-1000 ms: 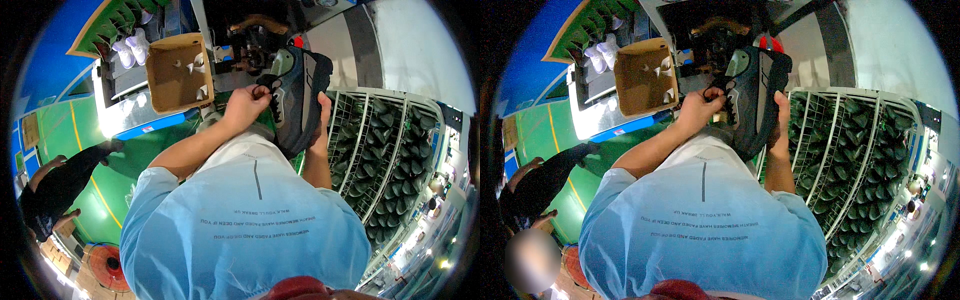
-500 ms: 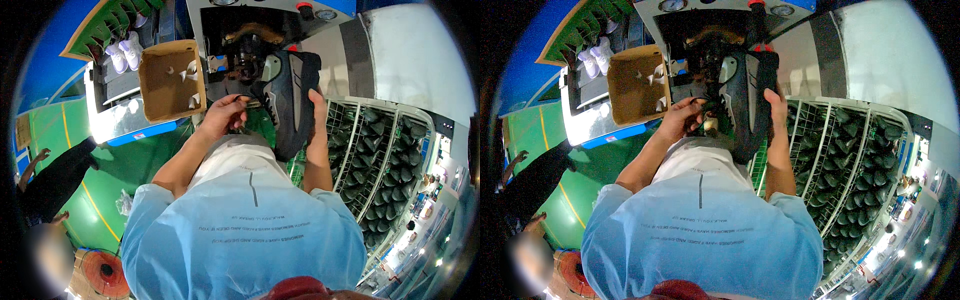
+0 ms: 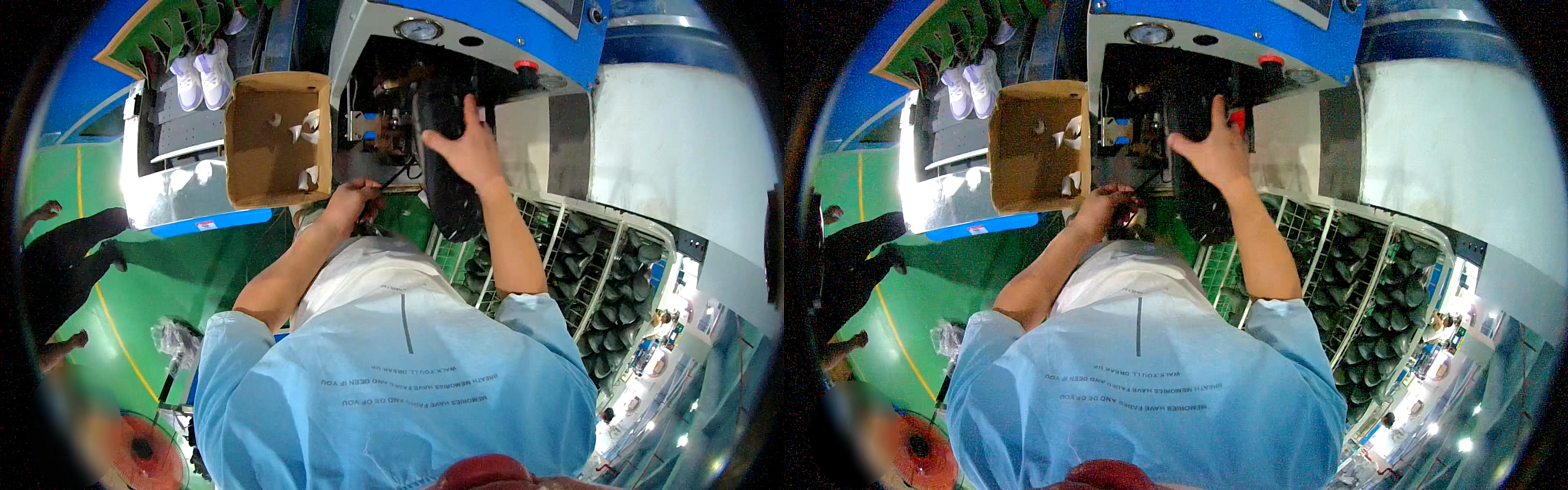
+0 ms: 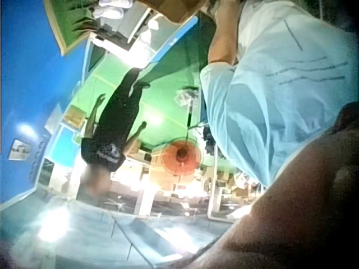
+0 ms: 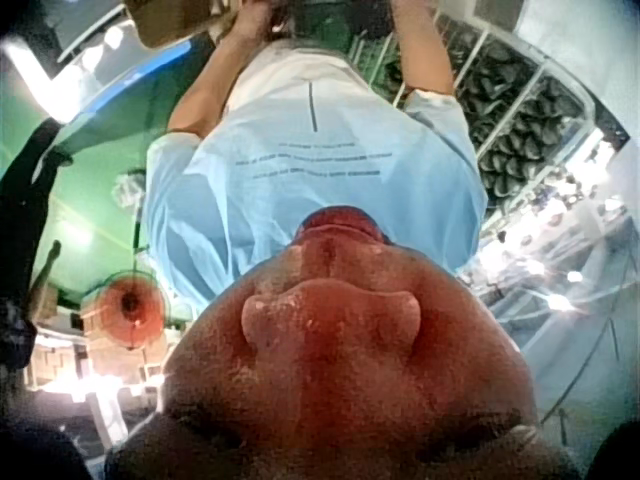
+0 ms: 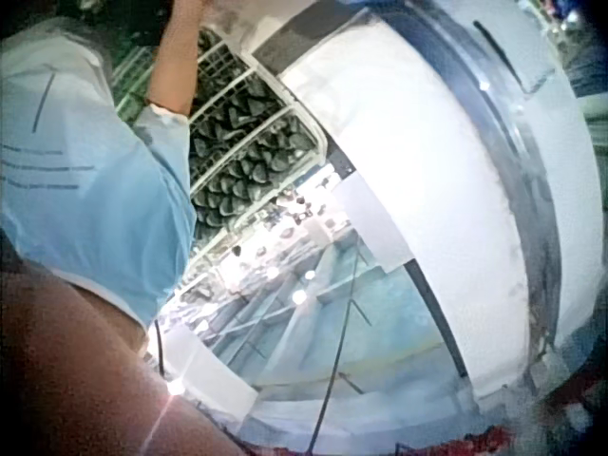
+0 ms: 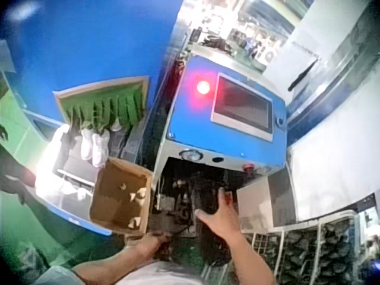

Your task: The person takes shoes from a conveyor belt, fits them onto a metallic shoe last, and places them into an oven-like machine. They repeat this cycle with different shoes, also handling a dark-colored shoe from another worker.

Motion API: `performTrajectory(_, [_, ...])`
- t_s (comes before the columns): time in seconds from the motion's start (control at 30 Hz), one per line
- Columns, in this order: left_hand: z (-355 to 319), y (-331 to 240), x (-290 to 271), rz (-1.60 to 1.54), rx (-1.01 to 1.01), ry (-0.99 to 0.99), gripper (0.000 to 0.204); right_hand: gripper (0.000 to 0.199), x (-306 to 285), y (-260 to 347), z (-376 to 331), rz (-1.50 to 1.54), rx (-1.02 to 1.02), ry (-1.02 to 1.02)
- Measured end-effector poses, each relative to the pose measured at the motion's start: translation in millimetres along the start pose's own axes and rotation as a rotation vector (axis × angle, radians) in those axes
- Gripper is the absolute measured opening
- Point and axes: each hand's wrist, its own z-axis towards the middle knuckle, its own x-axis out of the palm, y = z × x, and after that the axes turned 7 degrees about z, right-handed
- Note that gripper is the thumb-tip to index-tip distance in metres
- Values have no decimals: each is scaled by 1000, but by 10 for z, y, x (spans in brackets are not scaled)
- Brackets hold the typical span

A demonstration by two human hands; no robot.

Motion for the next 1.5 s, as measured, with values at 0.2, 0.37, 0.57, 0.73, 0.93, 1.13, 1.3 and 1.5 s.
performTrajectory(0.2, [88, -10, -64, -38, 89, -66, 10, 112, 201, 166, 182, -86, -74, -136])
performTrajectory(0.37, [-161, -269, -174, -4, 73, -146, 5, 108, 280, 68, 40, -78, -10, -151])
performTrajectory(0.57, [-167, -240, -222, 70, 50, -134, 15, 103, 440, -55, -98, -213, -153, -288])
performTrajectory(0.73, [-255, -373, -65, 470, 110, -278, 27, 100, 434, -82, -257, -129, -230, -438])
performTrajectory(0.93, [-258, -279, 51, 564, 172, -185, 34, 103, 547, -659, -1060, -186, -437, -524])
performTrajectory(1.13, [-601, -387, 519, 208, -38, 166, 75, 106, 788, -1127, -1802, -83, -589, -544])
performTrajectory(1.3, [-518, -56, 498, 156, -246, 449, 92, 107, 411, -1044, -2458, -197, -524, -216])
performTrajectory(1.5, [-800, -96, 382, 210, -503, 513, 65, 94, 24, -682, -2296, 624, -4, 101])
